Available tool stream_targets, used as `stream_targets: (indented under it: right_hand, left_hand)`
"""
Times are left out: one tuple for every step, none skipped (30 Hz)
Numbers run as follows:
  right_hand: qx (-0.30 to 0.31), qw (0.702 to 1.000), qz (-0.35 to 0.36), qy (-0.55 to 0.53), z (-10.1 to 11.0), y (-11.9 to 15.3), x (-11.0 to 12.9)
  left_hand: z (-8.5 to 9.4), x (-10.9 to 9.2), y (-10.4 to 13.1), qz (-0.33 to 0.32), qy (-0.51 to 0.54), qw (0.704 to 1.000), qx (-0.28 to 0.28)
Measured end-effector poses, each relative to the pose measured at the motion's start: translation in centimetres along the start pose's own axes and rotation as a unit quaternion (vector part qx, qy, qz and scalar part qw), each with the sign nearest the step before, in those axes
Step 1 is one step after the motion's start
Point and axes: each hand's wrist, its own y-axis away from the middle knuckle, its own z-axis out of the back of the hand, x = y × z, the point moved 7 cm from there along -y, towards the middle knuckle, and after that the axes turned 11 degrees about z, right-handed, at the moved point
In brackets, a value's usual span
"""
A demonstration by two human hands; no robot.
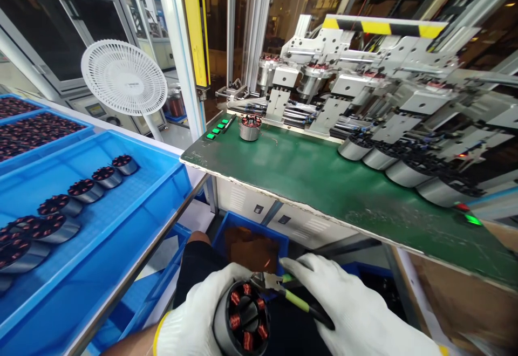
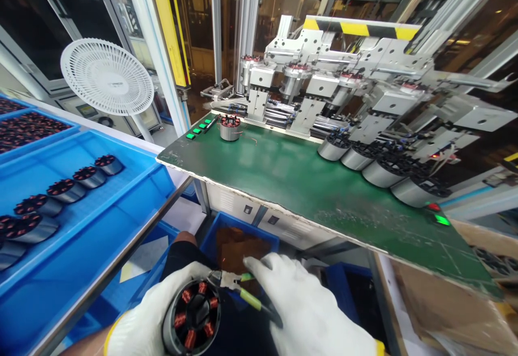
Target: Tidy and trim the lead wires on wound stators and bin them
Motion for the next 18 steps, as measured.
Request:
stream_targets:
  right_hand:
    - [0.001, 1.0, 0.003, -0.005, 0.2, -0.2, 0.3]
    - [0.002, 1.0, 0.008, -0.011, 0.4, -0.4, 0.5]
    - [0.003, 1.0, 0.013, -0.018, 0.6, -0.5, 0.8]
    - [0.004, 0.999, 0.019, -0.025, 0.6, -0.6, 1.0]
    - [0.007, 0.999, 0.022, -0.031, 0.6, -0.7, 1.1]
    - [0.013, 0.999, 0.023, -0.037, 0.5, -0.7, 1.2]
    - [0.02, 0.999, 0.021, -0.04, 0.3, -0.8, 1.2]
    - [0.026, 0.999, 0.018, -0.037, 0.0, -0.8, 1.2]
    - [0.027, 0.999, 0.016, -0.024, -0.1, -0.9, 1.1]
    - [0.025, 1.0, 0.017, -0.001, -0.1, -1.0, 1.1]
    - [0.019, 0.999, 0.018, 0.033, 0.0, -1.3, 1.0]
    - [0.014, 0.997, 0.021, 0.075, 0.3, -1.5, 1.0]
    - [0.007, 0.992, 0.024, 0.12, 0.7, -1.9, 0.9]
    - [0.001, 0.987, 0.027, 0.161, 1.2, -2.2, 0.8]
    - [-0.009, 0.98, 0.031, 0.195, 1.8, -2.5, 0.7]
    - [-0.023, 0.975, 0.039, 0.217, 2.6, -2.6, 0.5]
    - [-0.042, 0.972, 0.049, 0.226, 3.5, -2.7, 0.2]
    - [-0.065, 0.972, 0.059, 0.219, 4.4, -2.7, -0.2]
  left_hand:
    - [0.1, -0.2, 0.0, 0.006, 0.004, 1.0, 0.002]
    - [0.1, -0.4, 0.1, 0.011, 0.009, 1.0, 0.005]
    - [0.1, -0.5, 0.1, 0.016, 0.014, 1.0, 0.01]
    - [0.0, -0.5, 0.1, 0.02, 0.018, 0.999, 0.018]
    - [-0.1, -0.5, 0.1, 0.023, 0.02, 0.999, 0.025]
    - [-0.2, -0.5, 0.0, 0.025, 0.017, 0.999, 0.029]
    - [-0.3, -0.4, 0.0, 0.026, 0.01, 0.999, 0.031]
    - [-0.3, -0.5, 0.0, 0.025, 0.003, 0.999, 0.028]
    - [-0.4, -0.5, 0.0, 0.025, -0.006, 0.999, 0.025]
    - [-0.4, -0.6, -0.1, 0.029, -0.018, 0.999, 0.018]
    - [-0.4, -0.6, -0.1, 0.038, -0.033, 0.999, 0.015]
    - [-0.3, -0.7, -0.1, 0.051, -0.048, 0.997, 0.017]
    - [-0.4, -0.7, -0.2, 0.065, -0.062, 0.996, 0.024]
    - [-0.3, -0.6, -0.2, 0.075, -0.072, 0.994, 0.032]
    - [-0.3, -0.6, -0.3, 0.081, -0.077, 0.993, 0.038]
    - [-0.2, -0.6, -0.4, 0.078, -0.073, 0.993, 0.041]
    - [-0.1, -0.5, -0.5, 0.067, -0.065, 0.995, 0.043]
    - [0.0, -0.5, -0.6, 0.051, -0.054, 0.996, 0.04]
